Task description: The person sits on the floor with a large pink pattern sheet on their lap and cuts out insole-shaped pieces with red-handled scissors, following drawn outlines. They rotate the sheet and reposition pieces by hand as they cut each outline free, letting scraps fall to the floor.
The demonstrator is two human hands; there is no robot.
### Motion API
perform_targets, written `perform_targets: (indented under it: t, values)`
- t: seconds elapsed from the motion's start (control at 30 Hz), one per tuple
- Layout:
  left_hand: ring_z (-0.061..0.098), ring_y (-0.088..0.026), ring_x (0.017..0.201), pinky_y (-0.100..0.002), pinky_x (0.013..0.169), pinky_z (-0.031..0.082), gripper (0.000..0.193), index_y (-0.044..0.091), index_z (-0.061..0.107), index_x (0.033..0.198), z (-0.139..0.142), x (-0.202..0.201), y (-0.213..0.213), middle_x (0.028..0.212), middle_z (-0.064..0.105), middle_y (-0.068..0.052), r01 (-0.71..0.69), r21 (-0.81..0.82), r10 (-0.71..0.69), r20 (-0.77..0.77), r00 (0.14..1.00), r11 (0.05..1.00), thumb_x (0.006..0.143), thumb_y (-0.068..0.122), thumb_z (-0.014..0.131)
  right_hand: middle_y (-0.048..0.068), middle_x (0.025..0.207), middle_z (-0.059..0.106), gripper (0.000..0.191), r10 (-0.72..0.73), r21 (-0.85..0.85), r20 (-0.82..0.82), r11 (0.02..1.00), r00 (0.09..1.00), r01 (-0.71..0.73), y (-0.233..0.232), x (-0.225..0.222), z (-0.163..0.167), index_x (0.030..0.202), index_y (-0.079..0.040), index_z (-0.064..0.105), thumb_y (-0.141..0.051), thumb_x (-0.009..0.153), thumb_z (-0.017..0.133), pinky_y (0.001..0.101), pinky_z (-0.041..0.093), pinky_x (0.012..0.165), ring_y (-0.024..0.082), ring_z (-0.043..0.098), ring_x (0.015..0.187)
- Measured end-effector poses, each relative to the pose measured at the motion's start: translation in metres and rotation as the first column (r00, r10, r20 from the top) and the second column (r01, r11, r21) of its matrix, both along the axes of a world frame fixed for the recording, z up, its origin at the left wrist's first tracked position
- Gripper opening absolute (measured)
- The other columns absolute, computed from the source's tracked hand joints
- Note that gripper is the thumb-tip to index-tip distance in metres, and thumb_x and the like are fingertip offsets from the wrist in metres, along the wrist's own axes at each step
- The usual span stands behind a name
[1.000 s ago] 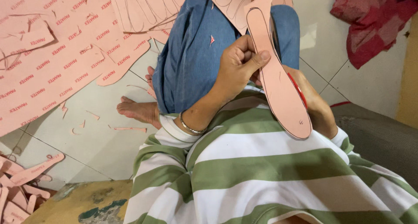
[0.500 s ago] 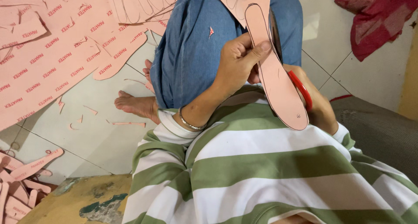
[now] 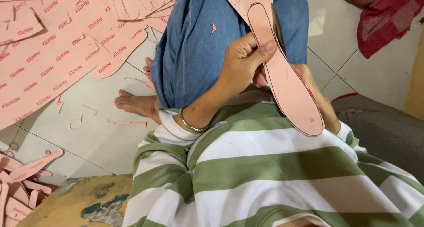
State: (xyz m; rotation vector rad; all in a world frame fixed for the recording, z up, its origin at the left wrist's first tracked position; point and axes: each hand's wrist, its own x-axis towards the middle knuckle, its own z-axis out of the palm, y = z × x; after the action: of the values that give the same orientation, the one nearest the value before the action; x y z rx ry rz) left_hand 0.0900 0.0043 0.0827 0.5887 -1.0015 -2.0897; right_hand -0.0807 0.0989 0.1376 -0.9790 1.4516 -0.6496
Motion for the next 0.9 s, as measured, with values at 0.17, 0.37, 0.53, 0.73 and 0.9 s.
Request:
perform_targets:
  t: [0.17,0.37,0.53,0.73,0.9]
  values:
    - [0.056,-0.006,0.047,-0.022,0.04,0.044,0.024,0.001,0.065,0.107,-0.001,-0.002,0.001,0.071,0.067,-0.005,-0.001,0.001,0.001,0.039,0.999,1.0,0.109,0.024,0.057,0.002,0.077,0.061,0.023,-0.013,0.027,0.006,1.0,1.0,0.012,-0.001,0.005,0.004,0.097,0.002,0.062,-0.021,0.099,0.058,0.0274,0.045,0.051,0.009,0.055,0.061]
    - [0.056,-0.005,0.047,-0.022,0.039,0.045,0.021,0.003,0.066,0.109,-0.003,-0.007,0.006,0.071,0.067,-0.003,0.098,0.019,-0.099,0.084,0.992,0.995,0.107,0.023,0.058,0.002,0.073,0.06,0.022,-0.05,0.097,-0.01,0.994,0.999,0.051,-0.006,0.006,0.009,0.093,0.001,0.062,-0.019,0.1,0.057,0.0275,0.044,0.047,0.009,0.054,0.056]
    - [0.056,-0.006,0.046,-0.022,0.039,0.045,0.023,0.003,0.066,0.107,-0.005,-0.009,0.008,0.07,0.067,-0.003,0.116,-0.002,-0.116,0.083,0.99,0.993,0.108,0.024,0.057,0.002,0.071,0.058,0.023,-0.077,0.087,0.031,0.993,0.997,0.074,-0.002,0.008,0.007,0.092,0.001,0.063,-0.019,0.102,0.057,0.0265,0.042,0.044,0.009,0.052,0.054]
    - [0.057,-0.007,0.049,-0.023,0.041,0.046,0.025,0.002,0.065,0.103,-0.011,-0.012,0.011,0.073,0.068,-0.005,0.116,0.05,-0.115,-0.007,0.993,0.992,0.109,0.025,0.056,0.002,0.072,0.059,0.023,-0.039,0.043,0.046,0.998,0.998,0.037,0.003,0.007,0.001,0.093,0.001,0.063,-0.019,0.102,0.058,0.0266,0.043,0.046,0.009,0.053,0.056]
    - [0.058,-0.007,0.057,-0.024,0.048,0.048,0.026,0.001,0.067,0.104,-0.015,-0.01,0.009,0.077,0.067,-0.004,0.021,-0.041,-0.019,0.052,0.998,0.999,0.11,0.025,0.058,0.002,0.073,0.06,0.023,-0.028,0.031,0.045,0.999,0.999,0.026,0.003,0.006,-0.001,0.094,0.001,0.063,-0.02,0.102,0.059,0.0266,0.043,0.047,0.009,0.054,0.057]
